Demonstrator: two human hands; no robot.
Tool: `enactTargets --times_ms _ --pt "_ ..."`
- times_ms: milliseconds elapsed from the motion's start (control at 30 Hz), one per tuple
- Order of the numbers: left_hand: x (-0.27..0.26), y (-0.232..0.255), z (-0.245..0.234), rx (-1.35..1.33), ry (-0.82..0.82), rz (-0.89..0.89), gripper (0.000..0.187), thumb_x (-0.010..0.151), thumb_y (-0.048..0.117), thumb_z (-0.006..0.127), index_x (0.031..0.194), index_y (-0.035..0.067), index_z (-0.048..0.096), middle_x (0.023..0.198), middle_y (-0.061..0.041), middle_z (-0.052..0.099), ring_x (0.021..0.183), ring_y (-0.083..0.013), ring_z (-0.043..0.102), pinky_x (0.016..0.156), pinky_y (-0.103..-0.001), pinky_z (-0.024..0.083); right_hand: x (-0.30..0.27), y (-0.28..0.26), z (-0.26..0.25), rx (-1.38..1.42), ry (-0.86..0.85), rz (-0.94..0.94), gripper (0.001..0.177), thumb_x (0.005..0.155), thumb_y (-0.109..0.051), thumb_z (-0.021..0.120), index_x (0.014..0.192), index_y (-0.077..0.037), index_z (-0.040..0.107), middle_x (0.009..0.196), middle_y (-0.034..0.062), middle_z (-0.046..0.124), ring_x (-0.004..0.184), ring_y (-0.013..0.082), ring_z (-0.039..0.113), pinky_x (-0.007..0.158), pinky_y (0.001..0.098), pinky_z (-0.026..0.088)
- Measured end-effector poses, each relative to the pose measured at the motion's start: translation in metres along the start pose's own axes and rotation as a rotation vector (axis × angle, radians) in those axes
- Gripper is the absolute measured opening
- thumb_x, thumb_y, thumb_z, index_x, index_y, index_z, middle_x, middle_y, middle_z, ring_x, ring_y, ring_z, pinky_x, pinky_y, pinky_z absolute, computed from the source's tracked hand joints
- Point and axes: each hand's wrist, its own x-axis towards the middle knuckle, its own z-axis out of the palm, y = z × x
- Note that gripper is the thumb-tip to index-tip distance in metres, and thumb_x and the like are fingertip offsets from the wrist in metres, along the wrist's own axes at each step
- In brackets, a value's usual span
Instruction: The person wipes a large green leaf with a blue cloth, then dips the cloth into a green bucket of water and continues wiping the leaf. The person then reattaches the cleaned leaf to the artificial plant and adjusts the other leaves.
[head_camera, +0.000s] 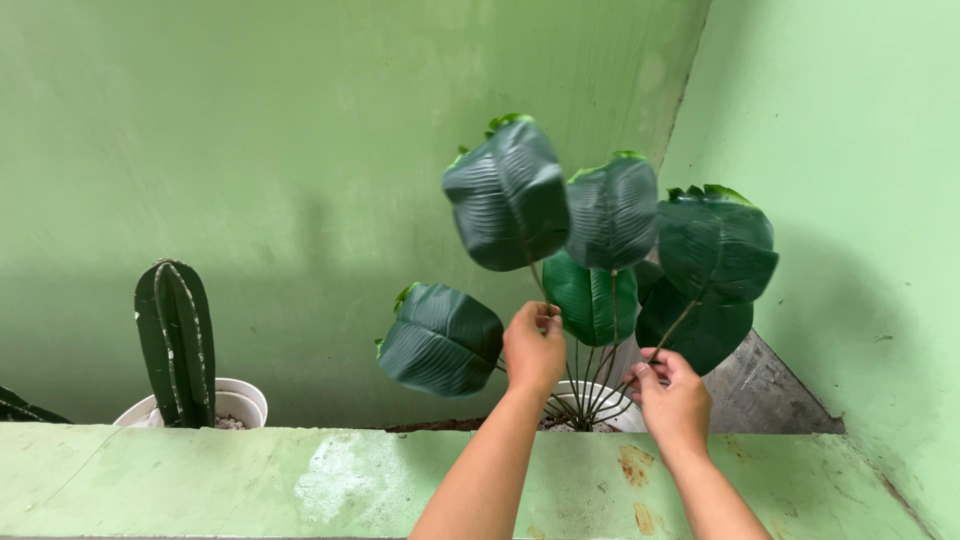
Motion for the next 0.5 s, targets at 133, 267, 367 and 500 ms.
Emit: enactTargets --times_ms 133,267,367,500 --pt "0.001 -0.004 0.015 -0.014 -0.065 0.009 0.021 0.093 0.023 0.067 0.103 0.004 0.07 0.094 -0.011 0.074 0.086 -0.0272 0.071 0.08 -0.039 0.055 -0.002 0.002 0.002 0.021 -0.008 -0.051 0.023 0.098 -0.015 0.063 0.116 -0.004 0.071 0.094 0.0066 0.079 0.084 0.0165 0.077 0.073 0.0301 0.062" --pt "0.001 0.002 0.02 0.037 -0.062 0.032 0.036 0.095 0.037 0.069 0.097 0.001 0.071 0.095 -0.014 0.073 0.089 -0.0285 0.07 0.081 -0.041 0.054 -0.004 -0.002 0.0 -0.004 -0.018 -0.017 0.025 0.101 -0.024 0.062 0.113 -0.005 0.073 0.091 0.0076 0.079 0.082 0.018 0.077 0.073 0.0313 0.061" --pt "0.001 0.007 0.021 0.033 -0.007 0.041 0.041 0.094 0.042 0.07 0.095 0.0 0.072 0.094 -0.015 0.073 0.086 -0.0291 0.069 0.08 -0.042 0.053 -0.004 -0.005 -0.005 0.022 -0.018 -0.031 0.027 0.1 -0.028 0.062 0.109 -0.005 0.074 0.091 0.0057 0.079 0.082 0.0157 0.077 0.071 0.0305 0.061" --pt "0.004 0.009 0.018 -0.052 0.04 -0.016 0.043 0.093 0.041 0.07 0.095 -0.001 0.073 0.087 -0.015 0.075 0.08 -0.0297 0.07 0.079 -0.041 0.055 -0.004 -0.007 -0.01 -0.037 -0.014 0.004 0.028 0.099 -0.029 0.063 0.106 -0.006 0.076 0.092 0.0039 0.08 0.084 0.0135 0.076 0.069 0.0308 0.058"
